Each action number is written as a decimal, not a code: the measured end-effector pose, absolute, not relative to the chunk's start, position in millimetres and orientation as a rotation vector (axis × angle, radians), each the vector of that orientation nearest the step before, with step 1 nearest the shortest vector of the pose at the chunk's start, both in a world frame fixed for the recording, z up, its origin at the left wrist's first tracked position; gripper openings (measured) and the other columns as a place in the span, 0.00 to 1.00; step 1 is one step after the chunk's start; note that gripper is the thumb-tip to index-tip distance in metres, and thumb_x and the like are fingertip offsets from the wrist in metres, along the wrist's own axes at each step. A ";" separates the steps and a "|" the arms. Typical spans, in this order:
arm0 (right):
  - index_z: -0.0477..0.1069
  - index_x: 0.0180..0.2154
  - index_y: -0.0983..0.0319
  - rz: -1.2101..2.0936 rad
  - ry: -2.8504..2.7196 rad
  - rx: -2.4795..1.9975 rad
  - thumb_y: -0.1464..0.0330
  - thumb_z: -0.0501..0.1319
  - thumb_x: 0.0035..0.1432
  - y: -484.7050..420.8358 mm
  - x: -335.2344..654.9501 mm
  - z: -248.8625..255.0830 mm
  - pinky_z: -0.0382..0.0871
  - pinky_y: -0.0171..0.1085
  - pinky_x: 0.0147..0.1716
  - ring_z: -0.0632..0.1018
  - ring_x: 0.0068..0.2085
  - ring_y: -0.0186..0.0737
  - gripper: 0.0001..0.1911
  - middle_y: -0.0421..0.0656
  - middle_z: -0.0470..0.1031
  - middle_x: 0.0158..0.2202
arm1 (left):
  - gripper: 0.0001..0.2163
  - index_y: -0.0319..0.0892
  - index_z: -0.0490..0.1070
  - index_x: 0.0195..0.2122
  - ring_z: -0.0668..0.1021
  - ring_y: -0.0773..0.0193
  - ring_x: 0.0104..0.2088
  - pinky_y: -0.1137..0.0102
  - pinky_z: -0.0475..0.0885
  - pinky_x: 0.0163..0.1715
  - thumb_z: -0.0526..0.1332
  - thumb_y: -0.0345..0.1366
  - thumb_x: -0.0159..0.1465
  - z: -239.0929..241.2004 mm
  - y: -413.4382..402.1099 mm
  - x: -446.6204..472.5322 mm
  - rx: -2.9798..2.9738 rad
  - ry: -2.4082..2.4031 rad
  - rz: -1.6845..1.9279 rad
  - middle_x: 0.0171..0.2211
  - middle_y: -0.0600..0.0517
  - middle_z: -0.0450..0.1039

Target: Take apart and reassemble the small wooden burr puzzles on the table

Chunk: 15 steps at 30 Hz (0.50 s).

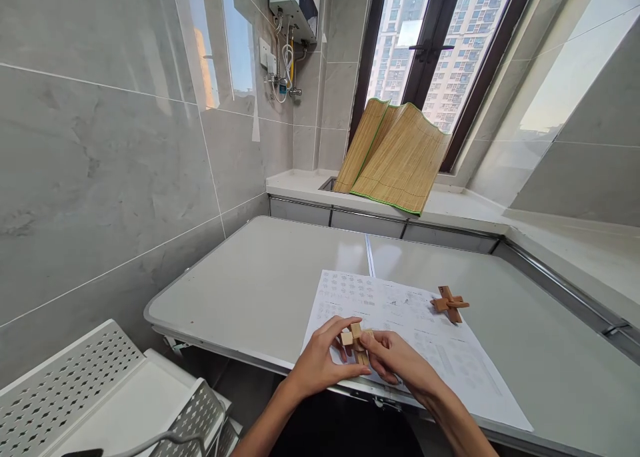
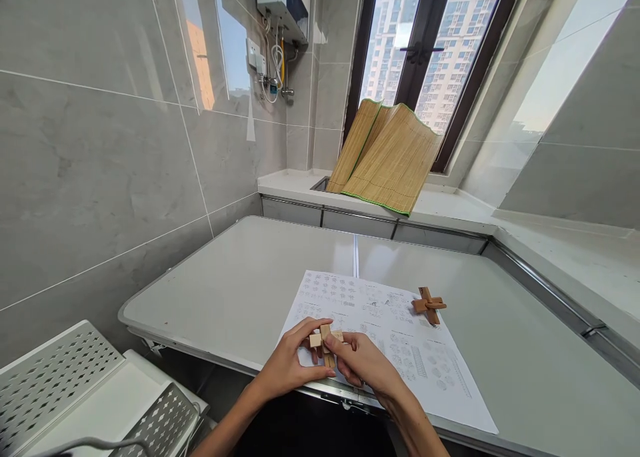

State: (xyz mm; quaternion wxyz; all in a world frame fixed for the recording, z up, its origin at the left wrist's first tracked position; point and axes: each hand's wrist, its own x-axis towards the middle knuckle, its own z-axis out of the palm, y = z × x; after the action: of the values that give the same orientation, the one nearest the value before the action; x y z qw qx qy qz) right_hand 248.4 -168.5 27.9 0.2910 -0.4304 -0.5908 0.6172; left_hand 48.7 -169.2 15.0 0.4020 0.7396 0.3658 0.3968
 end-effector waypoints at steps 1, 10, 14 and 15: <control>0.72 0.32 0.61 1.636 -1.600 -1.148 0.40 0.57 0.62 -168.5 250.0 28.1 0.46 0.33 0.19 0.55 0.15 0.28 0.30 0.31 0.60 0.14 | 0.32 0.51 0.71 0.62 0.75 0.57 0.45 0.66 0.74 0.46 0.76 0.43 0.56 15.8 -169.4 48.4 1.861 0.919 1.019 0.49 0.48 0.73; 0.72 0.45 0.58 1.000 -1.845 -1.182 0.49 0.53 0.71 -175.8 256.7 25.4 0.63 0.36 0.29 0.70 0.24 0.37 0.21 0.35 0.69 0.23 | 0.32 0.52 0.69 0.62 0.76 0.57 0.50 0.65 0.74 0.53 0.75 0.35 0.56 18.5 -171.0 47.3 1.799 0.885 1.021 0.52 0.50 0.72; 0.70 0.36 0.58 1.006 -1.861 -1.190 0.49 0.51 0.72 -175.0 256.2 22.1 0.61 0.36 0.29 0.67 0.25 0.37 0.22 0.35 0.66 0.21 | 0.33 0.54 0.68 0.63 0.76 0.58 0.49 0.64 0.72 0.54 0.75 0.33 0.56 16.0 -169.6 46.3 1.853 0.900 1.007 0.52 0.51 0.71; 0.68 0.35 0.58 1.034 -1.843 -1.196 0.49 0.51 0.71 -174.9 256.1 21.2 0.60 0.35 0.28 0.66 0.24 0.36 0.22 0.34 0.65 0.21 | 0.33 0.54 0.68 0.63 0.76 0.58 0.49 0.64 0.72 0.55 0.75 0.33 0.56 16.0 -169.4 46.0 1.863 0.895 1.004 0.53 0.51 0.71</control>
State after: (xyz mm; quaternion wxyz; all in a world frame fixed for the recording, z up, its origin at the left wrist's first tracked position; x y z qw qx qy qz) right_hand 256.1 -174.9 21.2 0.3490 -0.4615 -0.7114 0.3989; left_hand 46.0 -169.4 16.0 0.4096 0.7396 0.3556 0.3985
